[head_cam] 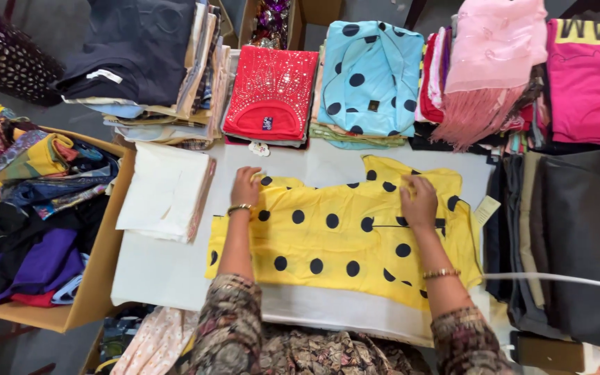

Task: The person folds a light blue polka-dotted shirt, then a yellow polka-dotted shirt, and finally a dark blue floral shirt on a white table. Each shirt is smoothed, folded into a compact rectangle, and placed on a stack of previously folded clothes.

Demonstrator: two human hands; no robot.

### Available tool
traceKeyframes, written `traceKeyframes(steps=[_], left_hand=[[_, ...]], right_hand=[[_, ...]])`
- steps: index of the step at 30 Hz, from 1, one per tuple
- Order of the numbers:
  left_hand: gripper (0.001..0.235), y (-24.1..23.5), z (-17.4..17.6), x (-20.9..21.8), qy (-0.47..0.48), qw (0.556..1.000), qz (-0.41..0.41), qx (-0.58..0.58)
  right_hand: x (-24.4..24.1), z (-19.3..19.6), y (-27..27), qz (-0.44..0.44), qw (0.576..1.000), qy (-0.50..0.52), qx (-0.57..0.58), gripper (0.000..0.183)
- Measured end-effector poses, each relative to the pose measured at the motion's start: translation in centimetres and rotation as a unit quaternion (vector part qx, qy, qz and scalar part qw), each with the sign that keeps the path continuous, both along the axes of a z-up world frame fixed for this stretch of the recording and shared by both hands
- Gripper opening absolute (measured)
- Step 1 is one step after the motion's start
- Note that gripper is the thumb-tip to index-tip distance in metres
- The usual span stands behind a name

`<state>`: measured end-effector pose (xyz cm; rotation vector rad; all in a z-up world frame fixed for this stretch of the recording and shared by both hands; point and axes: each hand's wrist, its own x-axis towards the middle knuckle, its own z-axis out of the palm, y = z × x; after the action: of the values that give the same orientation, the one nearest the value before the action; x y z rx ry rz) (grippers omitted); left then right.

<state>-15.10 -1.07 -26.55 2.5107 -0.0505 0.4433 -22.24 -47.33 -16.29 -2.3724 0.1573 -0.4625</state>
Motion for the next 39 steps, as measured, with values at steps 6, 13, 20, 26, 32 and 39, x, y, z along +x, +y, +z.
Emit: traceKeyframes(steps=[6,13,20,26,32,39], left_hand=[[0.054,-2.6,0.8,0.6,0.372,0.925,-0.034,-0.062],[0.022,-3.3,7.7,-1.6,0.449,0.881,-0.13,0.076],[0.008,-0.1,11.2,1.8,0.103,0.989,0.065,-0.079],[0.009,-0.7,11.3,5.7,0.023,0.987,0.109,-0.116],[0.023,-1.4,5.3,8.3,0.083,0.985,0.113,-0.098],[0.063,-4.2,4.4,-3.7,0.055,0.996,0.069,-0.003]], right_hand=[[7.0,-1.1,0.6,0.006,0.992,0.122,0.035,0.04],[9.4,-2.3,-0.1,0.002,0.943,0.302,-0.139,0.049],[9.7,0.1,-1.0,-0.169,0.95,0.059,0.256,0.019],[11.1,-2.1,0.2,-0.051,0.89,-0.134,0.433,0.009],[10.0,-3.7,1.1,-0.085,0.971,-0.098,0.203,0.028],[-1.8,-2.9,-2.4,-0.167,0.972,-0.004,0.164,0.055]])
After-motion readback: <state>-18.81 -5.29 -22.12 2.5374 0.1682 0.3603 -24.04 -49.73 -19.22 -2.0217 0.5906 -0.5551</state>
